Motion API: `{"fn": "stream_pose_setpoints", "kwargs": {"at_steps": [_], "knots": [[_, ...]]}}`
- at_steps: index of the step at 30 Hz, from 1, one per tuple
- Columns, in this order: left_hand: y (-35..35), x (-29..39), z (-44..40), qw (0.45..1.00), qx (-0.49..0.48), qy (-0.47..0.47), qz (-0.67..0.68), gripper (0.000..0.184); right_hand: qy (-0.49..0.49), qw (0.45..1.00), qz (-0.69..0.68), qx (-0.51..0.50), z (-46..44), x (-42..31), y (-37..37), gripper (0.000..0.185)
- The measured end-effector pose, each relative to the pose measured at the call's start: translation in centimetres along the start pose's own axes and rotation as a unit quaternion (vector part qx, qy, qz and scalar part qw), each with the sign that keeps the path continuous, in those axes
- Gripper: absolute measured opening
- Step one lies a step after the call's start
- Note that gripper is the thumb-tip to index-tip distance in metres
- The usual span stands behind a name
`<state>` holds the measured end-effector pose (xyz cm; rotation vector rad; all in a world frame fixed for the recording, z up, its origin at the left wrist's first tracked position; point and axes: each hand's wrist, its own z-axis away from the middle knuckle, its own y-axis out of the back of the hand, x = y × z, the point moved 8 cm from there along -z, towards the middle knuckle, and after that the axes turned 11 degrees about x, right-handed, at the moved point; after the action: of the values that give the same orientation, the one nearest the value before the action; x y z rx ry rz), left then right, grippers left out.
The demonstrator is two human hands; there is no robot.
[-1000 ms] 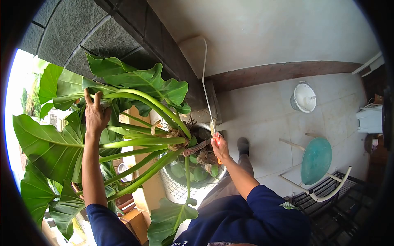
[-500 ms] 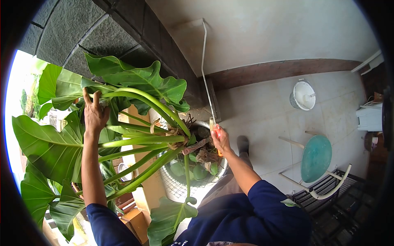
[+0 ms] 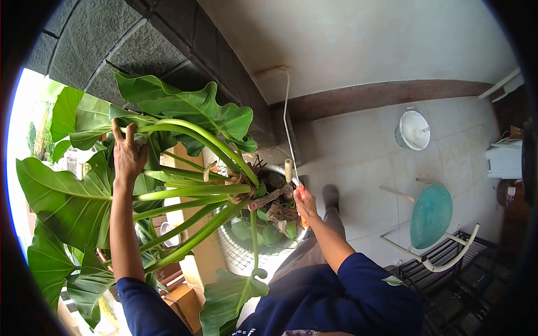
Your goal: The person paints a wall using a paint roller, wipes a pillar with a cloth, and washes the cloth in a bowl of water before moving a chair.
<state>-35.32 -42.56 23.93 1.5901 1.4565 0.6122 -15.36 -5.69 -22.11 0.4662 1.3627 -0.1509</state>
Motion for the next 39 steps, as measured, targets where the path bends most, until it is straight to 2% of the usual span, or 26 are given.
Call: {"fn": "stream_pose_setpoints", "kwargs": {"at_steps": [5, 10, 13, 18, 21, 25, 30, 33, 34, 39], "knots": [[0.0, 0.1, 0.0, 1.0, -0.013, 0.016, 0.002, 0.06, 0.013, 1.0, -0.005, 0.003, 0.1, -1.0, 0.2, 0.026], [0.0, -0.1, 0.0, 1.0, -0.004, 0.005, 0.0, 0.059, -0.042, 0.999, -0.006, -0.021, 0.7, -2.0, 0.5, 0.03], [0.1, 0.1, 0.0, 1.0, 0.004, -0.002, -0.003, 0.059, 0.052, 0.998, 0.018, 0.013, 0.1, -5.3, 1.5, 0.033], [-0.1, 0.0, 0.0, 0.999, -0.016, 0.024, 0.016, 0.06, 0.029, 0.999, -0.004, -0.022, -1.7, -8.8, 1.2, 0.036], [-0.2, -0.1, 0.0, 1.0, -0.017, 0.021, 0.014, 0.06, 0.04, 0.999, -0.008, -0.015, -2.0, -8.5, 1.2, 0.034], [-0.1, -0.1, 0.1, 1.0, -0.013, 0.019, 0.003, 0.061, 0.034, 0.999, 0.01, -0.008, -1.4, -4.5, 1.2, 0.033], [0.0, 0.1, 0.0, 1.0, -0.002, 0.0, -0.003, 0.061, -0.107, 0.992, 0.051, -0.039, 0.0, -0.9, 1.1, 0.032], [-0.1, 0.1, -0.2, 0.992, -0.072, 0.093, 0.04, 0.061, -0.165, 0.984, 0.035, -0.053, 0.7, -2.3, 1.4, 0.03], [0.0, 0.2, -0.2, 0.995, -0.061, 0.077, 0.032, 0.061, -0.185, 0.981, 0.023, -0.058, 1.0, -2.4, 1.2, 0.03], [0.0, 0.1, 0.0, 1.0, 0.004, -0.005, -0.005, 0.06, -0.089, 0.996, -0.005, -0.026, 0.7, -4.2, 1.1, 0.027]]}}
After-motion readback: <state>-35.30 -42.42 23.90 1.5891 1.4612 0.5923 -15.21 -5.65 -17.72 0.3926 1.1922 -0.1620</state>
